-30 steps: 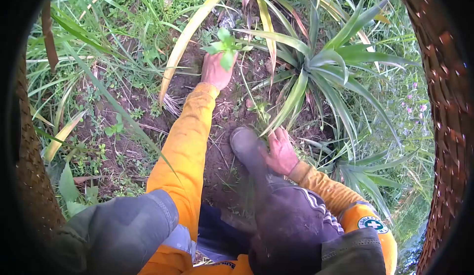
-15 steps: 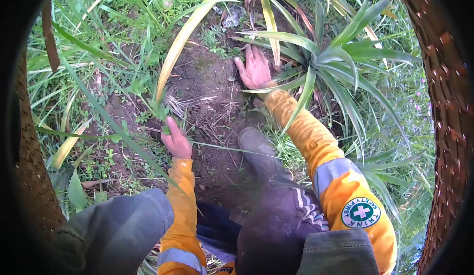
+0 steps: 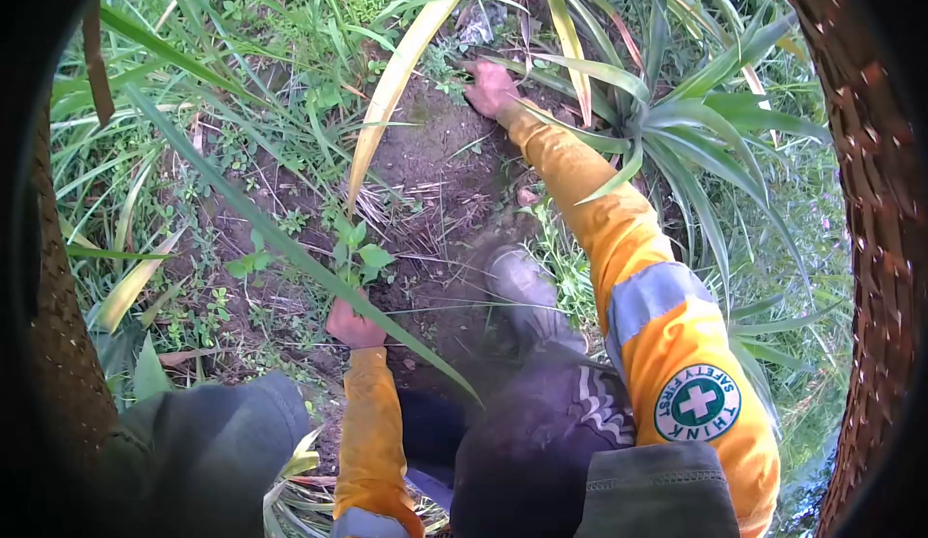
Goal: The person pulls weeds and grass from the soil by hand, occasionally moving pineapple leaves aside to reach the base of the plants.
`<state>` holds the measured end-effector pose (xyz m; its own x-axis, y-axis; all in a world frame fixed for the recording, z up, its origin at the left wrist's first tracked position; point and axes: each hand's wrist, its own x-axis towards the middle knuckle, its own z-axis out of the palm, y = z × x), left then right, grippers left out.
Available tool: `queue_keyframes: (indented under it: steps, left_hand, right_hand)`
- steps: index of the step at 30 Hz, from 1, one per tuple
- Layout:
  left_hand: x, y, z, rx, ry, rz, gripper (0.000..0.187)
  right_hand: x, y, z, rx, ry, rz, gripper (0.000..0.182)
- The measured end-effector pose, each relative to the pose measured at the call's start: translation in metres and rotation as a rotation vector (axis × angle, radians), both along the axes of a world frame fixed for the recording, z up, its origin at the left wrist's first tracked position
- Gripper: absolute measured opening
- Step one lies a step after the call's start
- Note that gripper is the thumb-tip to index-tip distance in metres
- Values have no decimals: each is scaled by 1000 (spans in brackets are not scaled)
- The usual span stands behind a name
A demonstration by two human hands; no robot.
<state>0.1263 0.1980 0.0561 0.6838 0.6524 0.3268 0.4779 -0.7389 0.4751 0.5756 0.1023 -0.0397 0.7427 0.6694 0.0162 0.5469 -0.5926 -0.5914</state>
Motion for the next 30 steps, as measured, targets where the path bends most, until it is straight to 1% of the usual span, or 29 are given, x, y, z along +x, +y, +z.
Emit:
queue_keyframes:
  steps: [1,2,5,8,9,11,12,13,15,16,17,18,19,20,21,22,24,25,27,28,29,30]
  left_hand:
    - [-8,1,-8,-6,65,8,21]
    - [-8,0,-7,-10,70,7,21]
    - [-6,0,-8,-26,76,8,22]
    - [-6,-1,-4,0,146,19,23]
    - [-4,-2,-2,0,138,21,23]
    - [0,-4,2,-5,122,26,22]
    - [2,-4,3,-7,120,13,22]
    - [3,-3,4,-9,119,2,21]
    - [-2,-3,5,-12,140,3,20]
    - [-3,-2,4,-13,156,9,19]
    - [-3,-1,3,-14,169,13,18]
    - [-3,-2,2,-24,173,25,17]
    - [-4,-4,2,-35,179,36,16]
    - [-4,-3,2,-43,182,47,16]
    - [-1,-2,4,-27,154,36,15]
    - [2,-1,7,-11,124,25,15]
    - [4,-2,6,3,115,20,14]
    - [0,-2,3,3,137,24,14]
    - [-4,-2,-2,12,144,23,14]
    - [-3,-1,-2,13,144,16,13]
    - [-4,-1,-2,16,149,10,13]
    - [-4,-2,0,18,157,6,13]
  right_hand:
    - [4,0,-9,53,11,53,46]
    - [8,2,-17,110,20,108,47]
    - [9,12,-27,393,46,213,42]
    - [15,19,-25,565,737,121,38]
    - [13,25,-23,577,650,30,31]
    - [11,24,-3,539,700,-205,37]
    - [14,23,-2,518,723,-320,42]
    - [15,23,-1,476,666,-320,48]
    - [5,29,-9,648,926,-295,41]
    - [5,30,-14,612,926,-265,32]
    - [5,27,-19,429,758,-183,26]
    - [0,25,-6,198,507,-98,23]
    - [-4,23,9,-20,228,-17,25]
    - [-10,22,19,-154,-18,48,30]
    - [-13,22,19,-234,-237,81,38]
    - [-19,23,16,-211,-451,92,44]
    - [-18,27,6,-43,-406,154,58]
    - [-18,35,23,-111,65,93,77]
    - [-6,55,9,49,340,-91,84]
    - [-5,63,14,139,349,-126,85]
    - [4,80,5,423,577,-89,80]
    - [25,99,-31,707,804,-46,75]
